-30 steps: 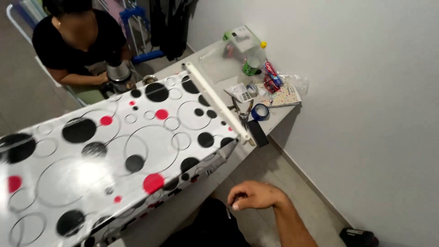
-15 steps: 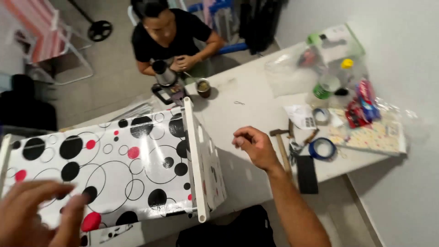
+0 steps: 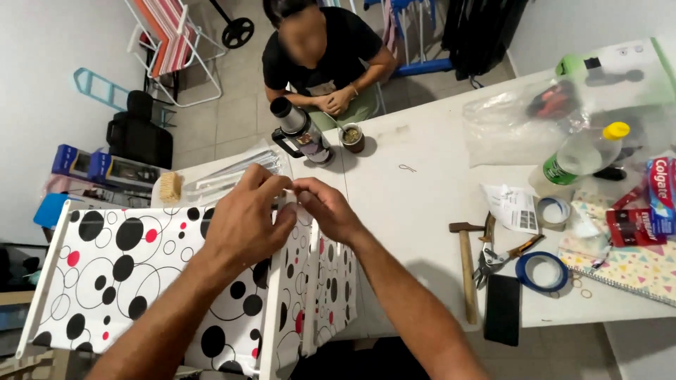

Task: Assembling a multi-tier fabric and metal rod shelving unit by sliding fabric onto rods and connecting them to the frame.

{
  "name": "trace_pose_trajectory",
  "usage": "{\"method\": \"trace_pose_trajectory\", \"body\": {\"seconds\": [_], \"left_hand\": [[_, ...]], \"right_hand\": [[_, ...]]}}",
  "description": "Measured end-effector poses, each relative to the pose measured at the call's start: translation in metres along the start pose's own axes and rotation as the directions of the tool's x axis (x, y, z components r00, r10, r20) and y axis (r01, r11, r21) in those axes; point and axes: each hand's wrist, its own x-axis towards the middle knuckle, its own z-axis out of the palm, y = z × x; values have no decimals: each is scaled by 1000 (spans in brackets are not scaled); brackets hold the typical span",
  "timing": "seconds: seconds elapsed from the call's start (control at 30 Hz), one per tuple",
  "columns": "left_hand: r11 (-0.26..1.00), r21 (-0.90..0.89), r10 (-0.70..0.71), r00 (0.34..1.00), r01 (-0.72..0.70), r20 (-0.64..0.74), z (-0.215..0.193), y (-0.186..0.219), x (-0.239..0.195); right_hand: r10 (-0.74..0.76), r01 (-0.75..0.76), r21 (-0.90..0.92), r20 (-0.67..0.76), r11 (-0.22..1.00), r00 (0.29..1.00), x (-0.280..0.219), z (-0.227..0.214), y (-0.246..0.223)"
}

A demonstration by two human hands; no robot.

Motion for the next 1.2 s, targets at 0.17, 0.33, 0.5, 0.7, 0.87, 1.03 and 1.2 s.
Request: {"method": "trace_pose_trajectory", "body": {"seconds": [0.17,0.33,0.5,0.7,0.87,1.03,1.2], "left_hand": [[998,57,1,1000,1,-31,4,-38,-2],[998,11,-54,998,55,-42,8,-64,-3],[997,-4,-82,996,82,-48,10,-59,-1],[1000,10,-10,996,11,-93,5,-57,-2],[986,102,150,974,-134,-172,-17,-49,-25],[998,-47,-45,984,37,-175,-70,-17,-86],[964,-56,-265,934,260,-240,-69,-26,-144]], "right_hand": [[195,-197,3,-157,980,968,31,-104,95],[370,-434,-184,-299,882,880,46,-205,179],[480,-563,-154,-372,812,795,53,-208,168],[463,-542,-172,-351,823,814,56,-201,168],[480,-560,-141,-374,816,794,57,-192,160],[570,-658,-73,-436,749,697,58,-185,139],[549,-654,-87,-468,752,693,61,-188,153]]}}
